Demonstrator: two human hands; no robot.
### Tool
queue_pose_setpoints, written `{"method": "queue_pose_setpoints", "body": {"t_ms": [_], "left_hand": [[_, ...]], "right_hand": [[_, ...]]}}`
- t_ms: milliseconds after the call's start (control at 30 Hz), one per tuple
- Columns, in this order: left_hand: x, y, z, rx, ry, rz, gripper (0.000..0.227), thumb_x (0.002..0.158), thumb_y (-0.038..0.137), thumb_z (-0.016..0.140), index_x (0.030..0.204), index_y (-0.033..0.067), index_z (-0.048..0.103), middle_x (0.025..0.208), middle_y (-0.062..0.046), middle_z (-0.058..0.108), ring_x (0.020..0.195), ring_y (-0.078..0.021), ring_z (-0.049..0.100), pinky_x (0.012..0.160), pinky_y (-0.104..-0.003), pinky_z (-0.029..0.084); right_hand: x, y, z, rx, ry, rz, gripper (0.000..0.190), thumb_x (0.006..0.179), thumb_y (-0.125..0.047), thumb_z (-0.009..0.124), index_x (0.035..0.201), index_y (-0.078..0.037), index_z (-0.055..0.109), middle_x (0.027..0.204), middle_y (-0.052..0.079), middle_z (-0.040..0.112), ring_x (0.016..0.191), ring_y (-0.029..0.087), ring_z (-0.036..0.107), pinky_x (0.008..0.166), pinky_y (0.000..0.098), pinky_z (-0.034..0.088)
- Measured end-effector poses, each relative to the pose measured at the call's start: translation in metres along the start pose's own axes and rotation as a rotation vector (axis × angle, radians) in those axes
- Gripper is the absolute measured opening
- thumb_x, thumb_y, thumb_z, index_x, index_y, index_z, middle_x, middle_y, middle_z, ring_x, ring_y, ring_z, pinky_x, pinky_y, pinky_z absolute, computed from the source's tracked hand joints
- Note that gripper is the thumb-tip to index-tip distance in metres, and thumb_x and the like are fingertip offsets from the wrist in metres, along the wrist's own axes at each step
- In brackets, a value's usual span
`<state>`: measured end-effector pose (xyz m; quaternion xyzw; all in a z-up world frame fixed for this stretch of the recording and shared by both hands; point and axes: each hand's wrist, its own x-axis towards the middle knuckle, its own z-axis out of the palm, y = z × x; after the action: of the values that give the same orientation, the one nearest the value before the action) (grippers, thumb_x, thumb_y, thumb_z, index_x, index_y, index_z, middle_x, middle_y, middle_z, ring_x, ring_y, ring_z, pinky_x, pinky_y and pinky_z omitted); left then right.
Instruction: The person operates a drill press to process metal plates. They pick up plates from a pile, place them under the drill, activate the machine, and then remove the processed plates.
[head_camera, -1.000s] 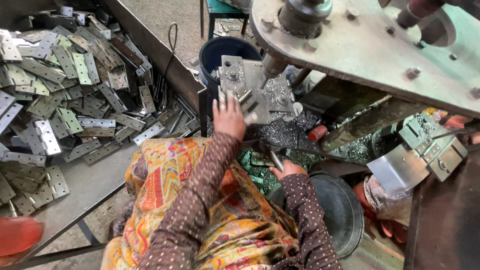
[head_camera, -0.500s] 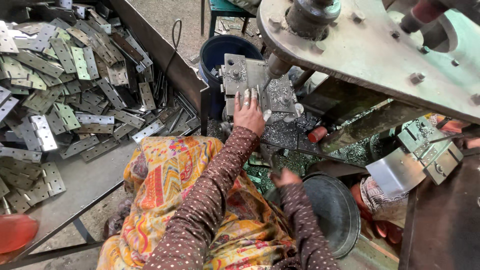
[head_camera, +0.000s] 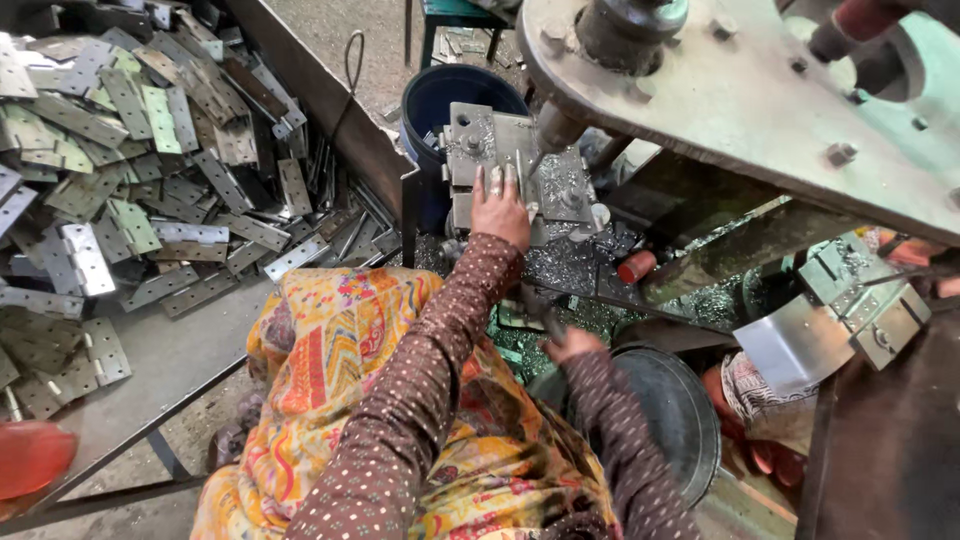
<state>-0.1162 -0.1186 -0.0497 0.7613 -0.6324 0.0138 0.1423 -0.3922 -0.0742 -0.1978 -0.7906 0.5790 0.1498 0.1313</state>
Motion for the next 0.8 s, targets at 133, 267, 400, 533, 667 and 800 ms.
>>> {"method": "queue_pose_setpoints", "body": {"t_ms": [133, 267, 400, 533, 667, 800], "left_hand": [[-0.007, -0.001, 0.007, -0.031, 0.038, 0.029, 0.036, 0.101, 0.028, 0.047, 0.108, 0.0052, 0.075, 0.154, -0.021, 0.040, 0.146, -0.0372, 0.031, 0.123, -0.057, 0.001], [-0.032, 0.001, 0.004, -0.013, -0.026, 0.052, 0.029, 0.099, 0.018, 0.050, 0.108, 0.0065, 0.075, 0.154, -0.019, 0.044, 0.145, -0.0341, 0.036, 0.125, -0.060, 0.002], [-0.016, -0.004, -0.011, -0.010, -0.035, 0.047, 0.026, 0.093, 0.019, 0.052, 0.097, 0.0094, 0.076, 0.153, -0.020, 0.039, 0.143, -0.0381, 0.034, 0.117, -0.059, 0.001], [0.001, -0.007, -0.015, 0.020, -0.076, 0.015, 0.033, 0.101, 0.022, 0.047, 0.100, 0.0070, 0.076, 0.156, -0.018, 0.040, 0.142, -0.0358, 0.040, 0.122, -0.060, 0.000], [-0.010, -0.007, -0.008, 0.016, -0.038, 0.021, 0.037, 0.100, 0.026, 0.044, 0.097, 0.0078, 0.076, 0.158, -0.020, 0.035, 0.142, -0.0370, 0.038, 0.121, -0.058, -0.002], [-0.018, -0.006, 0.003, 0.053, -0.126, 0.035, 0.035, 0.101, 0.020, 0.044, 0.098, 0.0080, 0.077, 0.162, -0.021, 0.032, 0.144, -0.0350, 0.041, 0.123, -0.059, -0.004]], "right_hand": [[-0.018, -0.007, 0.044, 0.215, 0.075, 0.054, 0.063, 0.084, -0.063, 0.065, 0.111, -0.007, 0.067, 0.086, 0.018, 0.073, 0.078, 0.035, 0.071, 0.074, 0.0445, 0.058], [-0.010, -0.004, 0.037, 0.354, -0.002, -0.015, 0.069, 0.079, -0.063, 0.073, 0.111, -0.002, 0.066, 0.089, 0.022, 0.073, 0.077, 0.036, 0.069, 0.075, 0.0455, 0.056], [0.008, -0.001, -0.022, 0.239, -0.165, 0.068, 0.063, 0.082, -0.066, 0.062, 0.107, -0.009, 0.071, 0.089, 0.013, 0.076, 0.077, 0.030, 0.073, 0.075, 0.0424, 0.060], [-0.007, -0.014, -0.027, 0.136, -0.186, 0.130, 0.065, 0.087, -0.066, 0.059, 0.106, -0.005, 0.071, 0.091, 0.015, 0.076, 0.081, 0.031, 0.074, 0.076, 0.0439, 0.059], [-0.032, -0.025, 0.017, 0.260, 0.053, 0.090, 0.060, 0.086, -0.062, 0.062, 0.107, -0.006, 0.069, 0.091, 0.020, 0.074, 0.086, 0.036, 0.072, 0.080, 0.0438, 0.057], [-0.013, -0.014, 0.012, 0.271, -0.142, 0.139, 0.063, 0.085, -0.063, 0.063, 0.111, -0.006, 0.066, 0.095, 0.018, 0.074, 0.085, 0.035, 0.074, 0.078, 0.0445, 0.058]]}}
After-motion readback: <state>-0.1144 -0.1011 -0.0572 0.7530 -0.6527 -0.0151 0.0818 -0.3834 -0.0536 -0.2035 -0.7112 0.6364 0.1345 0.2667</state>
